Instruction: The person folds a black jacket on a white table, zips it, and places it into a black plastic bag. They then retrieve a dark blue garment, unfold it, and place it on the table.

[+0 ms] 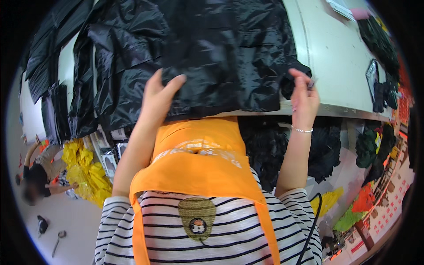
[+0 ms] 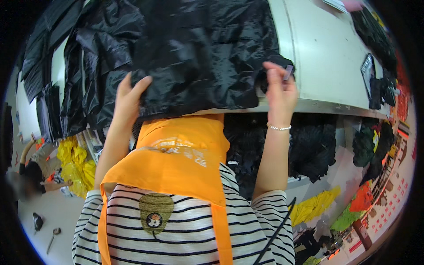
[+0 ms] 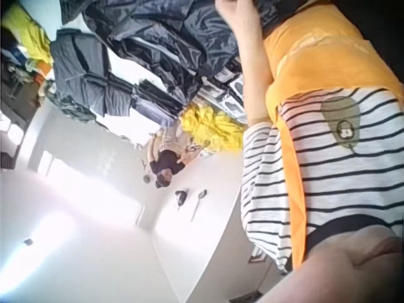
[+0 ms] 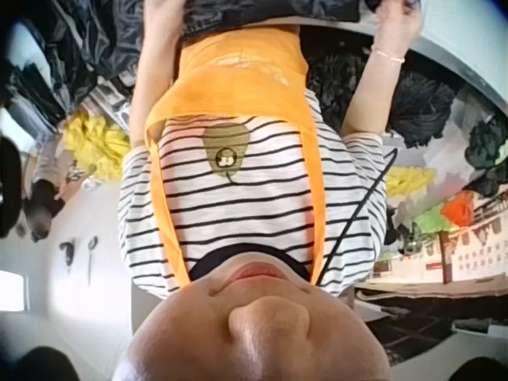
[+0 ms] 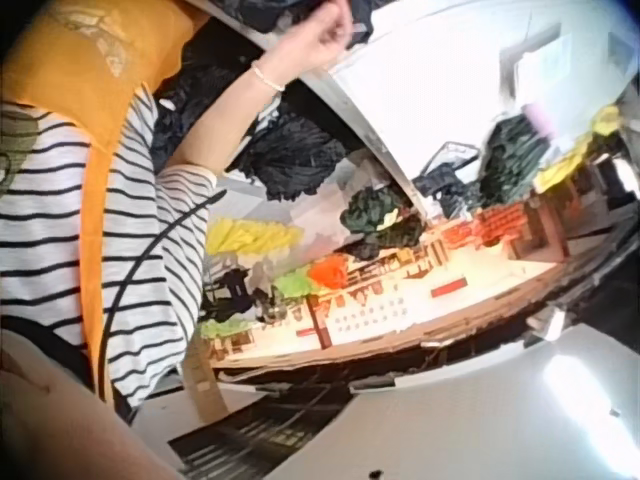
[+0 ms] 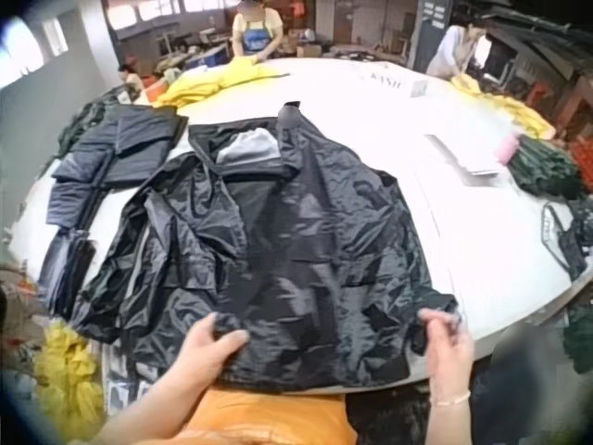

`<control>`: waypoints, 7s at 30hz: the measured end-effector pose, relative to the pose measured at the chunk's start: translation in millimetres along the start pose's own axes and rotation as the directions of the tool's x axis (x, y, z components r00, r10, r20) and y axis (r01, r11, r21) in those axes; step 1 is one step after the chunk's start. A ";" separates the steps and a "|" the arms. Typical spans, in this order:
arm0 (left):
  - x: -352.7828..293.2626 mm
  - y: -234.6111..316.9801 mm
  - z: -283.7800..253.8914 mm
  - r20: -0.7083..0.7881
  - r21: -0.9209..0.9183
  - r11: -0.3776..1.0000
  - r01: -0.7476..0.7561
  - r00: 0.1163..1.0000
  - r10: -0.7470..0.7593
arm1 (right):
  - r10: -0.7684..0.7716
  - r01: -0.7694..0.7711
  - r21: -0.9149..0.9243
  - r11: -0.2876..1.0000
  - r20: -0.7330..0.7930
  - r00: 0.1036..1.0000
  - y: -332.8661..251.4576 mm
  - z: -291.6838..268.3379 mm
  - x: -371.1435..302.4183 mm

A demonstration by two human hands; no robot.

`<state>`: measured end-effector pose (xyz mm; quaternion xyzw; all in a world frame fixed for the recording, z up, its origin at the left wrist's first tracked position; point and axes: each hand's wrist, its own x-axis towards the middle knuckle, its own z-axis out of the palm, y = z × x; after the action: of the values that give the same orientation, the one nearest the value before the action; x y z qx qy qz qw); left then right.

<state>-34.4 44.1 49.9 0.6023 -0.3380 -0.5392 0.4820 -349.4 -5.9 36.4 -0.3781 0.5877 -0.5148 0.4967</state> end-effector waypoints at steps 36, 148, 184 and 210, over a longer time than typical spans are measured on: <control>49.5 35.1 56.9 0.504 -0.044 0.995 -0.087 0.858 0.098 | -0.258 0.389 -0.243 0.889 0.436 0.862 -59.8 49.3 6.2; 15.6 49.7 109.4 0.482 0.320 0.166 -0.933 0.311 0.819 | -0.662 0.583 -0.467 0.665 -0.007 0.750 -33.6 -11.0 -43.1; -42.0 -77.7 -93.4 -0.415 0.540 0.797 0.269 0.909 -0.025 | -0.339 0.067 -0.855 0.514 -0.130 0.932 106.0 -218.4 245.7; -50.8 -87.6 -151.7 -0.266 -0.575 0.794 0.197 0.873 -0.409 | -0.183 0.345 -0.812 0.471 0.293 0.939 39.4 183.2 -48.1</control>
<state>94.0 150.8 -23.4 0.5842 0.0263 -0.5565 0.5902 -157.9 5.3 11.4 -0.6997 0.6548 -0.1965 0.2075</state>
